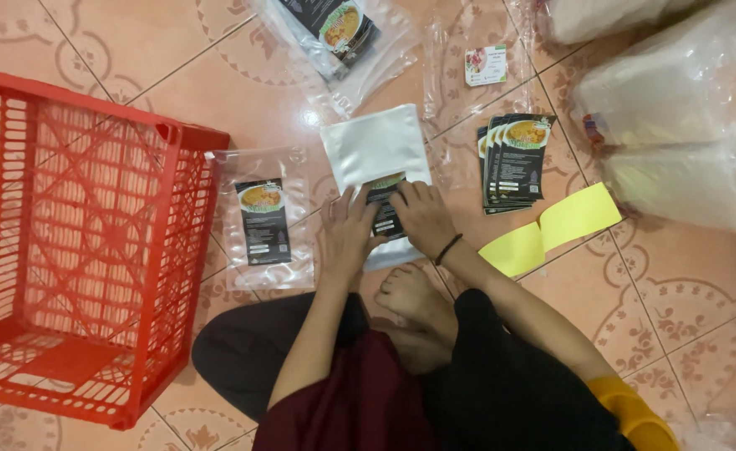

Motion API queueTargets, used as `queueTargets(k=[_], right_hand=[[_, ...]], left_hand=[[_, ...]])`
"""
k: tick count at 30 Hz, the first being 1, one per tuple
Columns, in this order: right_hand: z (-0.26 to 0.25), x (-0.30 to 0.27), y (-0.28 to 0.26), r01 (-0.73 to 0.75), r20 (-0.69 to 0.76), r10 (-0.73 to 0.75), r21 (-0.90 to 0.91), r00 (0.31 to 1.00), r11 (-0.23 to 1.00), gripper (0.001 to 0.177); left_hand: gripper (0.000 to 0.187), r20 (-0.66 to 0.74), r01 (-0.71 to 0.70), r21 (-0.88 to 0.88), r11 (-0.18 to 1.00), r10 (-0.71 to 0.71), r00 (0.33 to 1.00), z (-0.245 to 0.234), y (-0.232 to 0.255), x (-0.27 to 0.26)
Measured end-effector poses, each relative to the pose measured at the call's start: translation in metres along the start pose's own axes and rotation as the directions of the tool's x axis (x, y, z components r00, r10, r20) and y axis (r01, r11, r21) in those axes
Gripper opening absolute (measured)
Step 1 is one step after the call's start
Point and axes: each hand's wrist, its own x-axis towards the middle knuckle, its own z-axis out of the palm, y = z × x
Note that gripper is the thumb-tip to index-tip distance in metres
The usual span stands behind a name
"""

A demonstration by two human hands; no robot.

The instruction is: Apply adhesive labels to plastic food packaging pouches.

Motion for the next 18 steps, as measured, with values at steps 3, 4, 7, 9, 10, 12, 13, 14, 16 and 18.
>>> queueTargets(k=[3, 4, 7, 9, 10, 12, 13, 14, 16, 18], right_hand=[[-0.005, 0.014, 0.010, 0.161, -0.037, -0.164, -0.060, 0.986, 0.985, 0.050], [-0.008, 0.019, 0.014, 0.231, -0.095, -0.244, -0.126, 0.965, 0.965, 0.070], [-0.020, 0.041, 0.018, 0.167, 0.412, -0.114, -0.096, 0.904, 0.981, 0.123], [-0.012, 0.047, 0.025, 0.150, 0.435, -0.089, -0.109, 0.896, 0.983, 0.138], [-0.008, 0.051, 0.029, 0.134, 0.455, -0.064, -0.123, 0.888, 0.983, 0.152], [-0.007, 0.049, 0.027, 0.106, 0.500, -0.033, -0.118, 0.865, 0.987, 0.153], [-0.007, 0.051, 0.029, 0.078, 0.535, -0.001, -0.122, 0.845, 0.990, 0.155], [-0.008, 0.051, 0.029, 0.078, 0.533, 0.000, -0.123, 0.846, 0.989, 0.155], [-0.010, 0.051, 0.029, 0.089, 0.535, -0.007, -0.127, 0.845, 0.988, 0.157], [-0.016, 0.043, 0.032, 0.058, 0.502, 0.003, -0.106, 0.865, 0.993, 0.153]], left_hand=[[0.082, 0.099, -0.091, 0.030, 0.995, 0.087, 0.991, 0.005, -0.010, 0.008], [0.091, 0.131, -0.123, 0.035, 0.992, 0.118, 0.984, 0.007, -0.013, 0.011], [0.132, 0.130, -0.145, 0.041, 0.989, 0.139, 0.982, 0.007, -0.017, 0.024], [0.141, 0.166, -0.133, 0.094, 0.987, 0.116, 0.979, 0.010, -0.020, 0.033], [0.150, 0.199, -0.123, 0.147, 0.981, 0.093, 0.976, 0.012, -0.021, 0.039], [0.153, 0.247, -0.085, 0.141, 0.986, 0.048, 0.968, 0.011, -0.019, 0.040], [0.156, 0.286, -0.053, 0.139, 0.989, 0.011, 0.958, 0.010, -0.018, 0.045], [0.156, 0.284, -0.054, 0.138, 0.989, 0.012, 0.959, 0.006, -0.014, 0.048], [0.164, 0.377, 0.034, 0.164, 0.986, -0.095, 0.921, -0.001, -0.007, 0.054], [0.162, 0.368, 0.081, 0.140, 0.987, -0.127, 0.921, -0.005, -0.008, 0.048]])
